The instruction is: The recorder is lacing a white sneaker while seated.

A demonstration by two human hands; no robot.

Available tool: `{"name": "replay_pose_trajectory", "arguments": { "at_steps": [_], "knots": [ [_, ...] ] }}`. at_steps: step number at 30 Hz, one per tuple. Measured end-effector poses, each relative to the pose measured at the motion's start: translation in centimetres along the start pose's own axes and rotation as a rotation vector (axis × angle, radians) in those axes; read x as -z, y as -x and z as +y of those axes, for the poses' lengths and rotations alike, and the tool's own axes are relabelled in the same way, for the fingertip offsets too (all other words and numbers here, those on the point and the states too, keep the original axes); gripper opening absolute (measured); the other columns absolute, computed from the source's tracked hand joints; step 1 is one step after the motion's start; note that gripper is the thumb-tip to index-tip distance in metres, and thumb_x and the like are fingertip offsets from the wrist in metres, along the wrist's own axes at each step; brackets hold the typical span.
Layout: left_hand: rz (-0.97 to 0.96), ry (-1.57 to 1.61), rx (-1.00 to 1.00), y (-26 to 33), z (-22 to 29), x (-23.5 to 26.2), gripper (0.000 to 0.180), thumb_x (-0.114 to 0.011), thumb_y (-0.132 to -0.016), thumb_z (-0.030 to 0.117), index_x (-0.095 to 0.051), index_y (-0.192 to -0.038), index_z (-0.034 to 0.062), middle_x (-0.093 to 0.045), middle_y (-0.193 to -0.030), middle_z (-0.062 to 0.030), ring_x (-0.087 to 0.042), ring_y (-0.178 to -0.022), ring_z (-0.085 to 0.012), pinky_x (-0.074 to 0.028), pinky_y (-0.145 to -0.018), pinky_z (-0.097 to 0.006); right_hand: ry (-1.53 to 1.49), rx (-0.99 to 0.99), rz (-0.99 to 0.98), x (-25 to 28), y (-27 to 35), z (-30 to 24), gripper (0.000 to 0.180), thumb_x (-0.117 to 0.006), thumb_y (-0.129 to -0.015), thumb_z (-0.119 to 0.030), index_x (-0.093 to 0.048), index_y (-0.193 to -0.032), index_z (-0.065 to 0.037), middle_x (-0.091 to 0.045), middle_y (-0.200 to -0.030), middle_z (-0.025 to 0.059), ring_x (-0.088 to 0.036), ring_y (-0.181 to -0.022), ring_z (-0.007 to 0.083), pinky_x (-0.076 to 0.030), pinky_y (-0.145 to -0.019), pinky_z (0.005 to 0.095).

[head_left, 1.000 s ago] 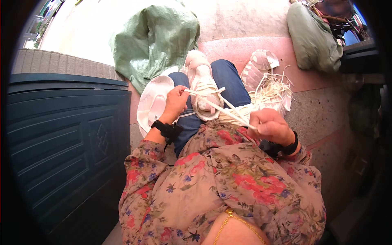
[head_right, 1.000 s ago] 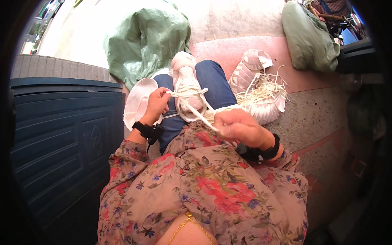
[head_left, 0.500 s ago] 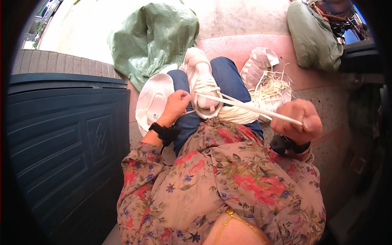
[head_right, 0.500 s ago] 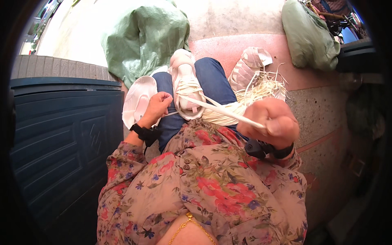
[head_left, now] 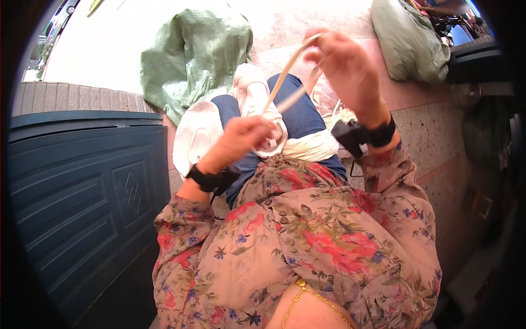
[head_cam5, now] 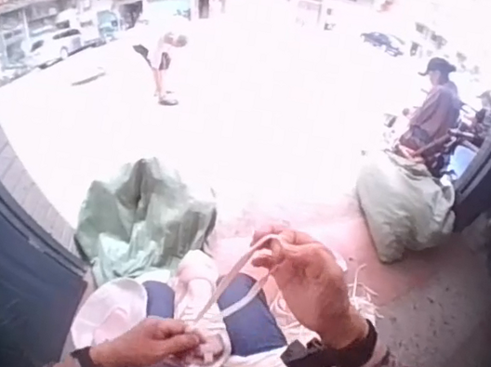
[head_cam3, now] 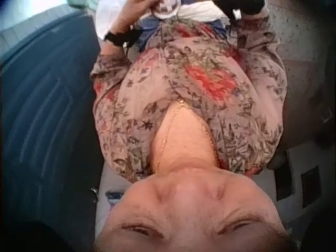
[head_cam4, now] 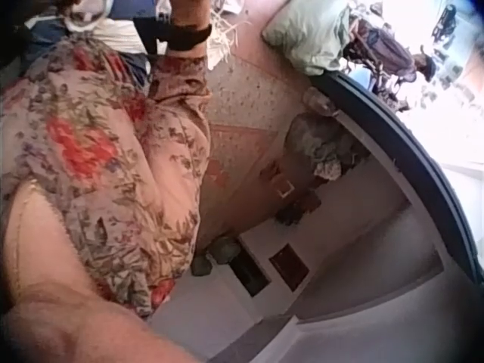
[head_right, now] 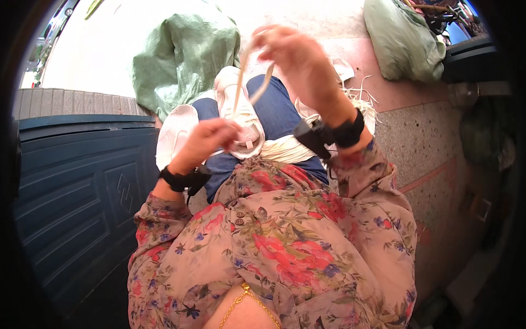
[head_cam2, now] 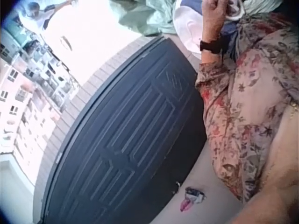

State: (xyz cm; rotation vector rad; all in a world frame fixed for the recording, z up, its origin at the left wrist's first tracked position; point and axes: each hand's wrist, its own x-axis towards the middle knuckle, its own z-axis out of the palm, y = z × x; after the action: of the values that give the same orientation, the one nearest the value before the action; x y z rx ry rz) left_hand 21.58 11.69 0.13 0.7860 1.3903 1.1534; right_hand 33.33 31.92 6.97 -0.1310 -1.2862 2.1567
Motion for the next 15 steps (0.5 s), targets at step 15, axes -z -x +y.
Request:
{"name": "replay_pose_trajectory", "arguments": {
  "at_steps": [15],
  "knots": [
    [0.565, -0.124, 0.287, 1.0, -2.6, 5.6, 0.026, -0.049, -0.089, 0.025, -0.061, -0.097, 0.0038, -0.049, -0.064, 0.0010, -0.046, -0.038, -0.0064, -0.030, -0.031, -0.018, 1.172, -0.460, -0.357, 7.0, 8.4, 11.1, 0.014, -0.054, -0.079, -0.014, -0.062, -0.081, -0.002, -0.060, -0.083, 0.0173, -0.058, -0.080, 0.0304, -0.046, -0.070, 0.0377]
  ]
}}
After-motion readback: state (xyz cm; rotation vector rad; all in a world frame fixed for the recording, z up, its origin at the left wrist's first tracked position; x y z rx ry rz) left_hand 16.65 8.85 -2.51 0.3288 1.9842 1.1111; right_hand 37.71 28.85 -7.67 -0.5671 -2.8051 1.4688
